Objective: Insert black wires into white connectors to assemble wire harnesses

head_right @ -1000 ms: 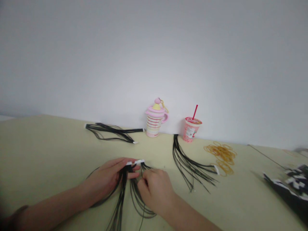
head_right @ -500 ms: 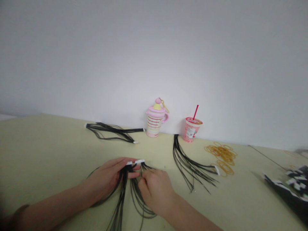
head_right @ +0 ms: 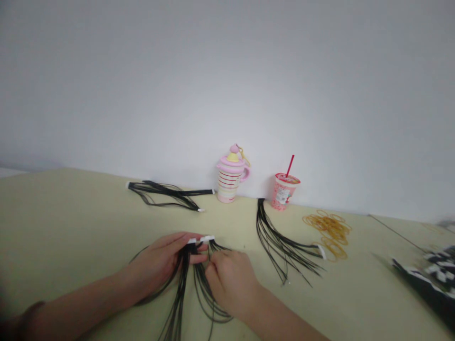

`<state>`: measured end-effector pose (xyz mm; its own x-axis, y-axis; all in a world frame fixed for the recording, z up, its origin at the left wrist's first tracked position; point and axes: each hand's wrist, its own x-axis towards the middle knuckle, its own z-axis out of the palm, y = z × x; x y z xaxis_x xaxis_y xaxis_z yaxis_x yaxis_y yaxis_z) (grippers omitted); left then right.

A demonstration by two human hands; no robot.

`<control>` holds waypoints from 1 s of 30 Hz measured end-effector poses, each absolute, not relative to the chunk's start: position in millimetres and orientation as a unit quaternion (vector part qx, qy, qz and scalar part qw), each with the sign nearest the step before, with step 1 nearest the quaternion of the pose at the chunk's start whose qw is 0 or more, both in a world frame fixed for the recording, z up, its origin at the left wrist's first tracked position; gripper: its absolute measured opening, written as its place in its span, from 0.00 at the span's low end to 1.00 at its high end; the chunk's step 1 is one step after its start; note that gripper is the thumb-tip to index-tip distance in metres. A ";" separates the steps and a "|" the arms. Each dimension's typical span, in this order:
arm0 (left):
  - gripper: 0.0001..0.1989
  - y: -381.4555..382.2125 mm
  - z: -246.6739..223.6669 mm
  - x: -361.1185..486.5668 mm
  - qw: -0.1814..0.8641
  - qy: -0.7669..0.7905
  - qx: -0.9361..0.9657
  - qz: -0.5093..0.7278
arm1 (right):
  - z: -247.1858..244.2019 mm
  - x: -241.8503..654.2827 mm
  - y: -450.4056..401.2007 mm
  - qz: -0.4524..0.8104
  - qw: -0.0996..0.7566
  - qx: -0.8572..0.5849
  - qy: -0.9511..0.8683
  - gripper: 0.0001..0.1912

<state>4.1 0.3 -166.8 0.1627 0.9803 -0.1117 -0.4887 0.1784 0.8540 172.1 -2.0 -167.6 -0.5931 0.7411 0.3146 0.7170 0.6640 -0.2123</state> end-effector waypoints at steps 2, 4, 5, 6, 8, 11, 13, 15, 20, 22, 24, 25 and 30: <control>0.07 -0.6 -165.9 4.3 0.680 0.358 0.346 0.539 | -168.6 172.6 -2.0 0.032 0.193 -0.412 -0.890 0.13; 0.07 -1.4 -165.0 4.6 0.679 0.357 0.346 0.540 | -169.4 173.2 -2.0 0.033 0.196 -0.414 -0.889 0.13; 0.07 -1.7 -164.4 4.8 0.679 0.357 0.344 0.541 | -169.6 173.4 -2.1 0.033 0.198 -0.414 -0.888 0.13; 0.07 -1.9 -163.8 5.1 0.679 0.359 0.342 0.542 | -169.6 173.5 -2.2 0.033 0.198 -0.415 -0.887 0.13; 0.07 -2.2 -162.5 5.6 0.679 0.362 0.339 0.541 | -169.5 173.4 -2.3 0.033 0.199 -0.417 -0.886 0.13; 0.07 -2.5 -160.9 6.0 0.678 0.367 0.336 0.542 | -169.3 172.5 -2.3 0.030 0.198 -0.418 -0.886 0.12; 0.07 -2.7 -160.7 5.8 0.677 0.367 0.336 0.542 | -169.3 172.0 -2.5 0.029 0.199 -0.416 -0.887 0.12; 0.07 -2.7 -161.2 5.2 0.680 0.360 0.343 0.539 | -168.9 171.9 -3.0 0.029 0.200 -0.416 -0.887 0.13; 0.07 -1.6 -164.0 3.4 0.679 0.356 0.369 0.525 | -168.2 171.6 -4.0 0.034 0.197 -0.421 -0.885 0.13; 0.08 -0.8 -165.3 2.9 0.679 0.350 0.381 0.521 | -168.2 171.3 -3.9 0.035 0.198 -0.423 -0.883 0.13; 0.08 -0.4 -165.9 2.9 0.677 0.349 0.386 0.520 | -168.0 170.9 -3.7 0.031 0.201 -0.428 -0.881 0.13; 0.08 -0.3 -165.9 3.1 0.676 0.351 0.386 0.521 | -167.7 170.6 -3.6 0.032 0.203 -0.428 -0.880 0.13; 0.08 -1.0 -165.4 3.3 0.675 0.357 0.387 0.517 | -165.5 169.4 -4.3 0.058 0.206 -0.440 -0.872 0.12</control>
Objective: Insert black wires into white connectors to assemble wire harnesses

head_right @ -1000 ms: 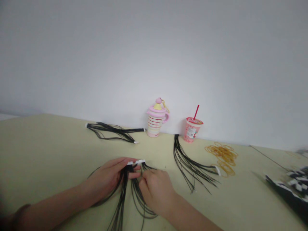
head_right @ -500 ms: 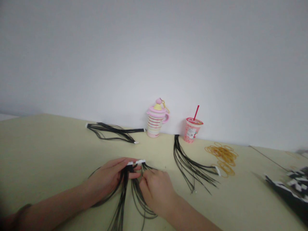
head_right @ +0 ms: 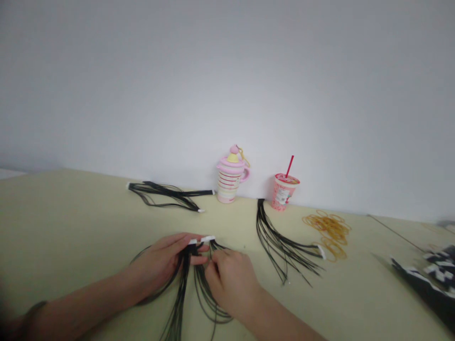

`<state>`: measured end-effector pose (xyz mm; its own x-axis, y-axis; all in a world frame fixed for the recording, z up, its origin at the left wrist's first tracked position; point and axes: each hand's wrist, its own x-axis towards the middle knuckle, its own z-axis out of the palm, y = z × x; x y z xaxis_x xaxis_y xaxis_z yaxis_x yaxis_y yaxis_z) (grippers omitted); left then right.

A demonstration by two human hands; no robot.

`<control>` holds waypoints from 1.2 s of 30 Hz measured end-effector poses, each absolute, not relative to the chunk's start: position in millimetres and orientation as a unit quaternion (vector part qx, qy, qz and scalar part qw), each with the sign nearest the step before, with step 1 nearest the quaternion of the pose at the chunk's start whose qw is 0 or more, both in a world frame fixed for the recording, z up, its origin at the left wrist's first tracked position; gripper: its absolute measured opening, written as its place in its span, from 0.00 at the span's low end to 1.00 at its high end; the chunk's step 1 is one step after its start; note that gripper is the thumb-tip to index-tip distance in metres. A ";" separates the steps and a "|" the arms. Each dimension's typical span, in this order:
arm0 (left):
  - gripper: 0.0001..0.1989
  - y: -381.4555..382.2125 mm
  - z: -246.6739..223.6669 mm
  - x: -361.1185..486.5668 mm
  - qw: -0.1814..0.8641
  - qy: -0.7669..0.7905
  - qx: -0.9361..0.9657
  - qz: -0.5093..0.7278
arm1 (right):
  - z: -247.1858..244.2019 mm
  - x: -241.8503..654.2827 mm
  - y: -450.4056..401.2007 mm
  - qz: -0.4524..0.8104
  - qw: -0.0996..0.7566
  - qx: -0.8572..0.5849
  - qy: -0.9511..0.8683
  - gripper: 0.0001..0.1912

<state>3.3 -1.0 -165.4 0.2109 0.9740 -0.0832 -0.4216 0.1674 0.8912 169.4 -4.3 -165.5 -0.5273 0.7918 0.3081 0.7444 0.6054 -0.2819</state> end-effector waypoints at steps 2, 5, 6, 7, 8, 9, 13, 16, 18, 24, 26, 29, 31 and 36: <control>0.09 -1.0 -165.8 2.6 0.676 0.351 0.391 0.516 | -164.7 168.8 -4.9 0.069 0.203 -0.450 -0.867 0.12; 0.09 -0.7 -166.3 1.8 0.680 0.346 0.390 0.515 | -163.4 168.4 -5.3 0.069 0.192 -0.454 -0.867 0.12; 0.09 -0.6 -166.4 1.7 0.681 0.347 0.389 0.515 | -163.0 168.4 -5.3 0.066 0.188 -0.454 -0.869 0.13; 0.09 -0.5 -166.5 1.7 0.682 0.347 0.389 0.514 | -162.6 168.5 -5.2 0.063 0.185 -0.453 -0.870 0.13; 0.09 -0.3 -166.7 1.8 0.681 0.348 0.389 0.514 | -162.3 168.6 -5.0 0.060 0.184 -0.452 -0.871 0.13; 0.09 -0.2 -167.0 1.9 0.680 0.348 0.390 0.514 | -162.2 168.8 -4.9 0.057 0.182 -0.451 -0.872 0.13; 0.11 0.7 -168.8 1.7 0.678 0.347 0.399 0.511 | -163.6 169.7 -4.3 0.054 0.179 -0.449 -0.874 0.13; 0.11 0.7 -169.4 0.9 0.678 0.347 0.406 0.505 | -165.0 169.9 -3.5 0.054 0.181 -0.450 -0.873 0.13; 0.12 0.4 -169.6 0.5 0.681 0.345 0.408 0.501 | -165.2 169.8 -3.3 0.048 0.179 -0.450 -0.874 0.13; 0.14 0.1 -173.2 0.7 0.667 0.350 0.447 0.483 | -165.0 168.9 -5.6 0.029 0.185 -0.453 -0.872 0.12; 0.14 -0.3 -173.9 1.0 0.659 0.365 0.455 0.476 | -165.6 168.6 -6.1 0.023 0.187 -0.460 -0.868 0.12; 0.14 -0.8 -173.1 1.9 0.655 0.367 0.454 0.480 | -167.2 169.3 -4.6 0.039 0.200 -0.462 -0.863 0.12; 0.12 -0.3 -171.6 3.0 0.660 0.361 0.441 0.489 | -169.0 170.5 -1.6 0.075 0.223 -0.461 -0.856 0.12; 0.06 3.8 -166.1 5.2 0.688 0.336 0.355 0.536 | -170.9 171.5 12.8 0.329 0.305 -0.446 -0.774 0.15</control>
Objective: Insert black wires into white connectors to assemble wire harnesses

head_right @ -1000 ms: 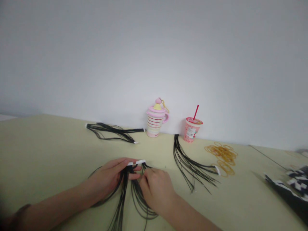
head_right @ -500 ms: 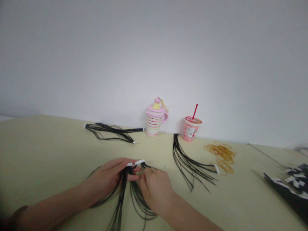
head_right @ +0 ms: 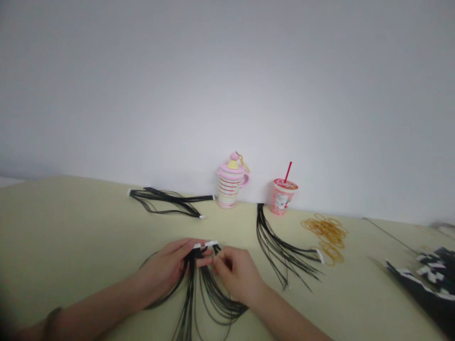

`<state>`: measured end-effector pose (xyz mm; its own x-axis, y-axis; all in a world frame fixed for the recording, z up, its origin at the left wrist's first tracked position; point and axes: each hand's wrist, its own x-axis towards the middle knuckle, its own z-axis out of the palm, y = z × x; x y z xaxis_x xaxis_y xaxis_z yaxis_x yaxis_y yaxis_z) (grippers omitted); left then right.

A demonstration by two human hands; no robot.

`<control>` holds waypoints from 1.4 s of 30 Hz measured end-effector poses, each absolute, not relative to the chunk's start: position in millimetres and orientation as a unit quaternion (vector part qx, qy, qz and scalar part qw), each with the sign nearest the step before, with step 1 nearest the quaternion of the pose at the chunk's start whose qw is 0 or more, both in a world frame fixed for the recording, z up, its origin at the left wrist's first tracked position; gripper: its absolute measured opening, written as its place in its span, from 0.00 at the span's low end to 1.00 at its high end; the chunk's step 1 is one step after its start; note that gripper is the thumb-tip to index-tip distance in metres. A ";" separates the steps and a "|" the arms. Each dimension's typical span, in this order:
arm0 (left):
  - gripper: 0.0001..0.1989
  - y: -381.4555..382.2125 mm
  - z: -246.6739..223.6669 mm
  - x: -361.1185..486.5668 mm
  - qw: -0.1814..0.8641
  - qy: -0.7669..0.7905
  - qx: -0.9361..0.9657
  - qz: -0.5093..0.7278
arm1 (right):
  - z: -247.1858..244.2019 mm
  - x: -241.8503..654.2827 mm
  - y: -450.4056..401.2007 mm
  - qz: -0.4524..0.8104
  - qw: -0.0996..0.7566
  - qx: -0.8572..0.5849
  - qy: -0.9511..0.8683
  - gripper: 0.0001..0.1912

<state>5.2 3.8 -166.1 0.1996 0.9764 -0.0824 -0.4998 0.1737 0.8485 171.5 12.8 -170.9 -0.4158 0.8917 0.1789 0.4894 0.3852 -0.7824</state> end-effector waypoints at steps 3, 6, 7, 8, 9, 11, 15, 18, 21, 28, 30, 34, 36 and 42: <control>0.06 5.4 -162.8 4.8 0.705 0.322 0.318 0.546 | -160.8 174.6 17.8 0.508 0.312 -0.411 -0.690 0.12; 0.08 5.4 -161.8 4.3 0.707 0.320 0.314 0.547 | -144.5 187.1 9.5 0.624 0.312 -0.411 -0.586 0.18; 0.08 5.3 -162.4 4.2 0.707 0.321 0.319 0.544 | -139.8 193.3 3.5 0.658 0.326 -0.416 -0.537 0.17; 0.08 5.1 -163.5 4.1 0.706 0.321 0.326 0.540 | -136.4 200.0 -3.8 0.686 0.348 -0.417 -0.484 0.16; 0.07 4.7 -164.9 3.9 0.705 0.321 0.336 0.535 | -134.4 206.7 -11.8 0.708 0.372 -0.414 -0.434 0.14; 0.08 3.2 -167.8 3.4 0.700 0.325 0.372 0.515 | -134.9 218.0 -27.5 0.729 0.414 -0.404 -0.367 0.11; 0.15 -1.1 -169.5 1.7 0.646 0.369 0.503 0.439 | -147.4 226.0 -45.0 0.692 0.476 -0.414 -0.351 0.09; 0.17 -1.6 -167.8 1.0 0.632 0.369 0.539 0.418 | -157.2 222.9 -44.7 0.641 0.501 -0.454 -0.363 0.10; 0.15 1.2 -166.1 -0.1 0.684 0.341 0.477 0.434 | -163.2 219.6 -43.4 0.604 0.490 -0.485 -0.401 0.12; 0.10 4.1 -159.5 -4.4 0.735 0.349 0.328 0.479 | -158.1 214.2 -52.5 0.540 0.461 -0.474 -0.521 0.11; 0.10 4.1 -158.7 -4.6 0.735 0.351 0.323 0.483 | -150.5 211.6 -56.1 0.581 0.470 -0.479 -0.461 0.11; 0.09 4.7 -157.5 -3.8 0.738 0.344 0.314 0.489 | -139.8 203.6 -66.8 0.674 0.468 -0.444 -0.360 0.12; 0.10 5.4 -156.9 -3.6 0.740 0.343 0.299 0.496 | -142.8 198.7 -72.1 0.683 0.457 -0.429 -0.375 0.13; 0.10 6.6 -156.5 -2.0 0.757 0.328 0.246 0.508 | -165.4 197.0 -72.3 0.439 0.404 -0.530 -0.603 0.13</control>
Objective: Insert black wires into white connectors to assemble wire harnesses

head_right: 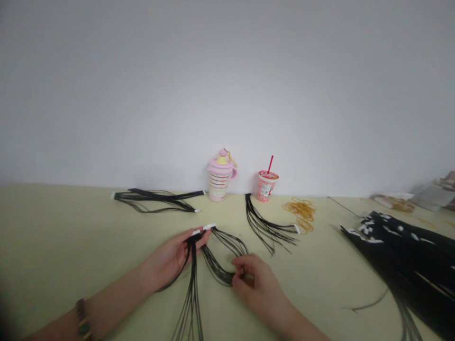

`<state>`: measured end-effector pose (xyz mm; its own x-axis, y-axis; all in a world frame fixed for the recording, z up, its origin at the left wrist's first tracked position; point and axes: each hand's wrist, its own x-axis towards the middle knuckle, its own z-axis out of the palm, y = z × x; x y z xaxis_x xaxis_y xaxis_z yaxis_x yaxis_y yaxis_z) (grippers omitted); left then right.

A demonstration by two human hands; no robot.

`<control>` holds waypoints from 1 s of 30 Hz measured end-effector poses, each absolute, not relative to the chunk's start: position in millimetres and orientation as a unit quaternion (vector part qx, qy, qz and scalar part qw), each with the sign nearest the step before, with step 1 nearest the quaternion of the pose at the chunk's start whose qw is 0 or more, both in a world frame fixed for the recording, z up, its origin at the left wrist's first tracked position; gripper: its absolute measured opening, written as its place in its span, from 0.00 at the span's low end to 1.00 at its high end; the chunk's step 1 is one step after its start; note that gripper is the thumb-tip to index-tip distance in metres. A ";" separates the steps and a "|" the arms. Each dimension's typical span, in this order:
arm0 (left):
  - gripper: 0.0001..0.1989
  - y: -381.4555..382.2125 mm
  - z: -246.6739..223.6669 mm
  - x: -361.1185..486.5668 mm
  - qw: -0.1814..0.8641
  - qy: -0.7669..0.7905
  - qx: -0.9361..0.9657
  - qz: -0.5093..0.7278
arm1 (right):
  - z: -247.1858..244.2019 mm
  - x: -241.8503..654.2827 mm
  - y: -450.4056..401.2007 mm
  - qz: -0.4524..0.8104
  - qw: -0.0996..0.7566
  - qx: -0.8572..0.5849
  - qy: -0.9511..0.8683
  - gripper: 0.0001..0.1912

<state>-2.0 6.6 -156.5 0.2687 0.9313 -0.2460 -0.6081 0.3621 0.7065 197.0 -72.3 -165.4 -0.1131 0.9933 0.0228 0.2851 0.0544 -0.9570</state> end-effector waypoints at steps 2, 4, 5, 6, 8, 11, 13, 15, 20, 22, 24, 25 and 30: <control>0.11 5.3 -155.3 -0.1 0.763 0.323 0.237 0.508 | -166.8 200.6 -68.4 0.328 0.371 -0.548 -0.675 0.13; 0.12 3.7 -153.7 1.9 0.769 0.327 0.234 0.497 | -166.1 204.3 -64.3 0.215 0.345 -0.548 -0.731 0.16; 0.12 3.1 -153.0 2.7 0.773 0.328 0.232 0.491 | -165.9 205.9 -62.2 0.162 0.338 -0.545 -0.750 0.18; 0.12 2.8 -152.5 3.3 0.775 0.328 0.231 0.488 | -165.9 207.5 -60.1 0.124 0.333 -0.543 -0.761 0.19; 0.12 3.2 -152.7 3.8 0.777 0.322 0.225 0.492 | -166.7 211.0 -56.3 0.094 0.324 -0.550 -0.764 0.19; 0.10 5.5 -156.5 4.1 0.760 0.316 0.227 0.520 | -165.5 216.0 -52.8 0.087 0.314 -0.574 -0.751 0.14; 0.08 7.3 -160.2 4.7 0.740 0.311 0.236 0.548 | -159.6 215.6 -51.9 0.050 0.336 -0.580 -0.740 0.09; 0.07 8.5 -163.1 5.7 0.724 0.306 0.241 0.569 | -149.4 208.2 -50.7 0.025 0.353 -0.571 -0.741 0.06; 0.08 6.9 -165.5 7.1 0.718 0.311 0.271 0.561 | -129.2 161.1 -32.8 0.166 0.276 -0.516 -0.794 0.16; 0.09 5.6 -166.2 6.6 0.712 0.304 0.288 0.564 | -132.6 143.3 -20.6 0.164 0.282 -0.493 -0.806 0.16; 0.10 4.4 -166.8 5.9 0.708 0.288 0.297 0.573 | -141.3 132.9 -10.8 0.198 0.305 -0.489 -0.793 0.15; 0.11 3.9 -166.9 5.8 0.709 0.280 0.298 0.575 | -146.2 130.7 -7.7 0.230 0.319 -0.488 -0.779 0.15; 0.11 2.5 -164.9 6.6 0.711 0.284 0.298 0.570 | -159.2 135.2 -8.8 0.337 0.369 -0.459 -0.734 0.13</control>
